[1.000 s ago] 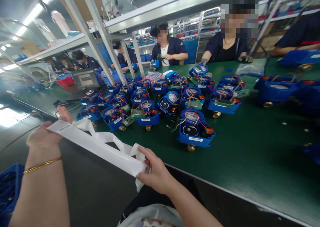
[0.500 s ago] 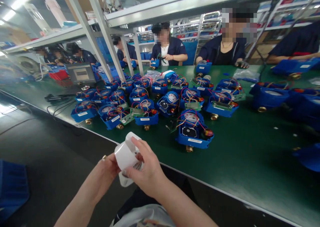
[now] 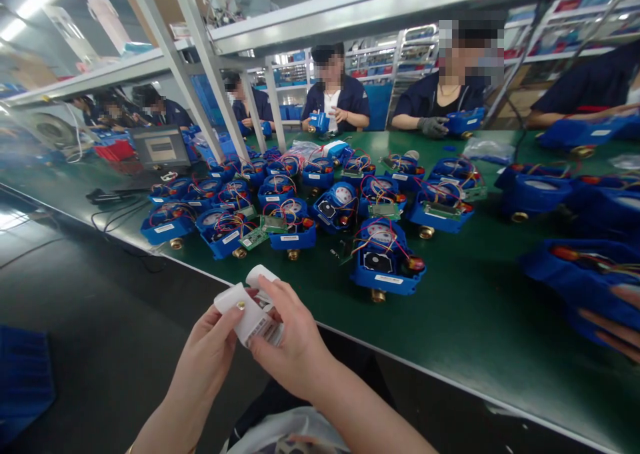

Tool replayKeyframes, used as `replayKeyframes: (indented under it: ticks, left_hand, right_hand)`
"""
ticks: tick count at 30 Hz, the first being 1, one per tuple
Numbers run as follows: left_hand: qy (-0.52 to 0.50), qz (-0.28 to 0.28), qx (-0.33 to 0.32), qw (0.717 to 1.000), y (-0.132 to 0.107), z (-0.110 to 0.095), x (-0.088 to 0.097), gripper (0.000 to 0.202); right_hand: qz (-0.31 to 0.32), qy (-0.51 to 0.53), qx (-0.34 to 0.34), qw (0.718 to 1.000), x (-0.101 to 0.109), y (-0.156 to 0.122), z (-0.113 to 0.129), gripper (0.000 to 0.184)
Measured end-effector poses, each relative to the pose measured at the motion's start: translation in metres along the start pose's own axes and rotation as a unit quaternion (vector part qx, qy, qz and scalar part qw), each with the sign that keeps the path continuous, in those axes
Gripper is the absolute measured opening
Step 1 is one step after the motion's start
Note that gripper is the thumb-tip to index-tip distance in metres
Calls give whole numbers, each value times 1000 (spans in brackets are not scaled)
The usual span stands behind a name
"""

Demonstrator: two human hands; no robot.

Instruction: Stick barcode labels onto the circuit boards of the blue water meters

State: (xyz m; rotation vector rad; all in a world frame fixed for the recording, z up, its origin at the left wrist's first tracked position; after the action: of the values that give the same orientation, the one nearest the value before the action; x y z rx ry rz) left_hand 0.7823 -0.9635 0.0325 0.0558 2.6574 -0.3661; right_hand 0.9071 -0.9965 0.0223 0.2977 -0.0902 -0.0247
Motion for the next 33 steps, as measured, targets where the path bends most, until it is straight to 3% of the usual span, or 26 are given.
replayKeyframes:
  ticks: [6,10,17,19,24,26,29,33]
  left_hand:
    - [33,4,-43,999,1,-5,5,35]
    - [67,21,-39,997,5,-5,5,27]
    - [112,13,-24,993,13,-1,9,31]
    - [96,-13,-11,995,13,-4,7,31]
    - [19,-145,-6,989,14,-16,-1,22]
    - [2,-164,8,986,16,-18,-3,22]
    - [0,-170,10,985,19,-18,3,25]
    - [31,-146,2,989,19,-18,12,17]
  right_hand:
    - [16,5,-10,1000,1,0,2,68]
    - [24,-1,-17,1000,2,1,3,70]
    - [25,5,-6,1000,2,4,1,68]
    - [23,8,3,1000,3,4,3,70]
    - [35,-20,34,999,4,5,2,74]
    - [10,-33,8,999,5,4,-4,75]
    - [-22,-29,-87,996,4,-1,-14,71]
    - [-1,-22,-136,990,5,-5,-16,67]
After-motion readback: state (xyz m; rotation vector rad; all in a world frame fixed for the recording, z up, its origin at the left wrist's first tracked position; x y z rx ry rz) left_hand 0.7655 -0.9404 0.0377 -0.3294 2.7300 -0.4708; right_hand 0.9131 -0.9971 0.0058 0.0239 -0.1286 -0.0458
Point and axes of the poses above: each hand's wrist, its own y-axis towards the middle knuckle, its own x-axis out of the back of the hand, z = x × y, the point moved 3 cm from there along y, towards the middle knuckle, and after that the axes turned 5 degrees about -y, right-handed, at the moved point
